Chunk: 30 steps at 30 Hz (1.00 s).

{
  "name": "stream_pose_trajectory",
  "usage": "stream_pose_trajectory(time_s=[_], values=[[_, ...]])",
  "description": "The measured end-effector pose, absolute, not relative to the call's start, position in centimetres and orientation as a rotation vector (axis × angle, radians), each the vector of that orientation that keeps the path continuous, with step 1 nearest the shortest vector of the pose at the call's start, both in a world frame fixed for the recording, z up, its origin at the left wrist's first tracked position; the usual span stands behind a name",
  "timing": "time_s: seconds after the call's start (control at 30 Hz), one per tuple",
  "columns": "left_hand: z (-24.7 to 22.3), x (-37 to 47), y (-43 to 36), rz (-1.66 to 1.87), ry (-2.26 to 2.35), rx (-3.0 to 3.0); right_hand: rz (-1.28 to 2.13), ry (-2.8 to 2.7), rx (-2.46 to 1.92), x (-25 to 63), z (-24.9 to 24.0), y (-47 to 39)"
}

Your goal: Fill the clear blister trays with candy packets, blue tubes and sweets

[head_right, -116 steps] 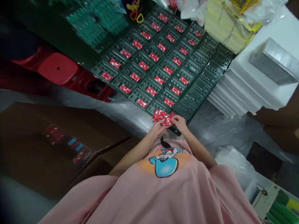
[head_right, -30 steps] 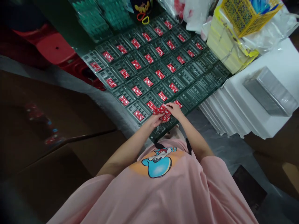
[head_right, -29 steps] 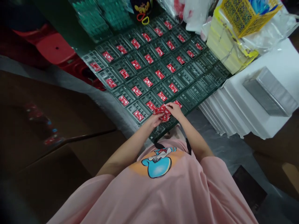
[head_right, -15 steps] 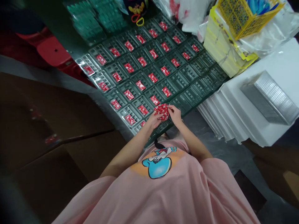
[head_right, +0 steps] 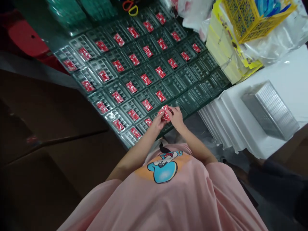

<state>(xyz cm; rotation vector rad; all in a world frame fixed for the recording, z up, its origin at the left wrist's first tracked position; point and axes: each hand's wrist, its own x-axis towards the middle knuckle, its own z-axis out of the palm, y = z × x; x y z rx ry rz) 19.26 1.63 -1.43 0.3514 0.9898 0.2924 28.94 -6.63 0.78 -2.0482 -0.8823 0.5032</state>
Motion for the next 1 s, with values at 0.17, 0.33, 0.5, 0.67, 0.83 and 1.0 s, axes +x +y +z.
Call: stream_pose_trajectory(time_s=[0.17,0.33,0.5,0.67,0.83,1.0], values=[[-1.4,19.4,1.5,0.289,0.970,0.354,0.777,-0.961,-1.991,30.3,0.6,-7.8],[-1.2,18.3,1.3,0.263,0.989,0.306,1.104,-0.998,-1.775,32.8,0.5,-9.4],[-1.3,16.8,1.2,0.391,1.094,0.210,0.781,-0.821,-2.019,35.8,-1.2,-9.4],[-0.7,15.8,0.4,0.431,1.147,0.265,0.633,-0.988,-2.199,36.6,-3.2,-7.6],[0.2,16.1,-0.6,0.447,1.158,0.258,0.643,-1.209,-2.256,35.8,-3.9,-6.5],[0.4,16.7,-0.8,0.427,1.175,0.269,0.648,-1.248,-2.340,35.7,-3.7,-5.9]])
